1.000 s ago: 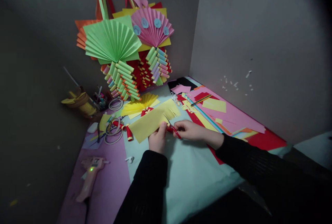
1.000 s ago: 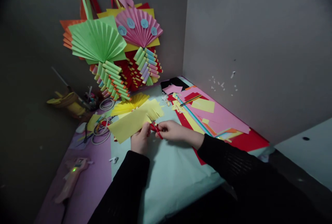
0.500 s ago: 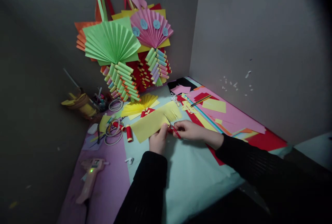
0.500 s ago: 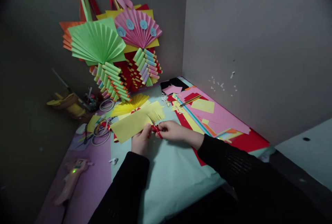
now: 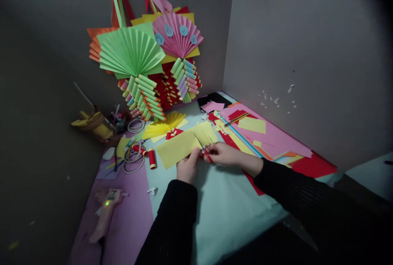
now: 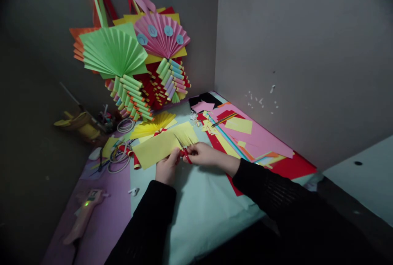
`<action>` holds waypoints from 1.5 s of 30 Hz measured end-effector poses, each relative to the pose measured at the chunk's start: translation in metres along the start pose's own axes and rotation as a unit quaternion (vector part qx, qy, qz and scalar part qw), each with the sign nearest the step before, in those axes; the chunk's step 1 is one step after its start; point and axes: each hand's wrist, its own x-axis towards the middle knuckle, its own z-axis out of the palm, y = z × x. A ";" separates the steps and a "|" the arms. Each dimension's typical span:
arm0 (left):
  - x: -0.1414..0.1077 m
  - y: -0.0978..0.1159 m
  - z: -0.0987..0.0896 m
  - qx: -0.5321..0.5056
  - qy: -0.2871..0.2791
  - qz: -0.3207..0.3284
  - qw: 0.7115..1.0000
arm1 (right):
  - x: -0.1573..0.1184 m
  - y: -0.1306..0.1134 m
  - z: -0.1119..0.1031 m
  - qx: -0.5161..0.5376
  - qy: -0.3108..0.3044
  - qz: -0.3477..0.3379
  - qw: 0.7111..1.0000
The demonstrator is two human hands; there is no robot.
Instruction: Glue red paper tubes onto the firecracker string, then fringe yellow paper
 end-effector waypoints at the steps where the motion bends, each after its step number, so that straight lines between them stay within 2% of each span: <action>1: 0.000 0.000 0.000 -0.001 -0.008 -0.002 1.000 | 0.000 0.000 0.000 0.002 -0.002 0.002 1.000; 3: 0.000 -0.001 0.000 0.000 -0.025 -0.007 1.000 | 0.000 0.000 0.000 0.001 -0.002 0.003 1.000; 10: 0.001 -0.004 0.000 -0.008 -0.019 -0.005 1.000 | 0.000 0.001 0.000 -0.007 -0.013 -0.016 1.000; 15: 0.007 -0.001 0.000 -0.093 0.025 -0.017 0.995 | -0.001 0.000 0.002 -0.049 -0.042 -0.023 0.998; 18: 0.009 0.001 0.000 -0.128 0.053 -0.011 0.990 | -0.002 0.001 0.004 -0.074 -0.035 -0.012 0.997; 20: 0.009 0.001 0.000 -0.132 0.053 -0.008 0.990 | -0.002 0.002 0.004 -0.078 -0.031 -0.010 0.996; 30: 0.005 0.003 0.002 -0.092 0.029 0.009 0.995 | 0.000 0.008 0.004 -0.054 -0.034 -0.021 0.998; 38: 0.003 0.007 0.002 -0.068 0.028 0.005 0.997 | -0.002 -0.002 0.004 -0.063 -0.029 -0.007 0.998; 45: 0.004 0.003 0.002 -0.069 0.027 0.024 0.997 | -0.002 0.000 0.004 -0.041 -0.038 -0.002 0.998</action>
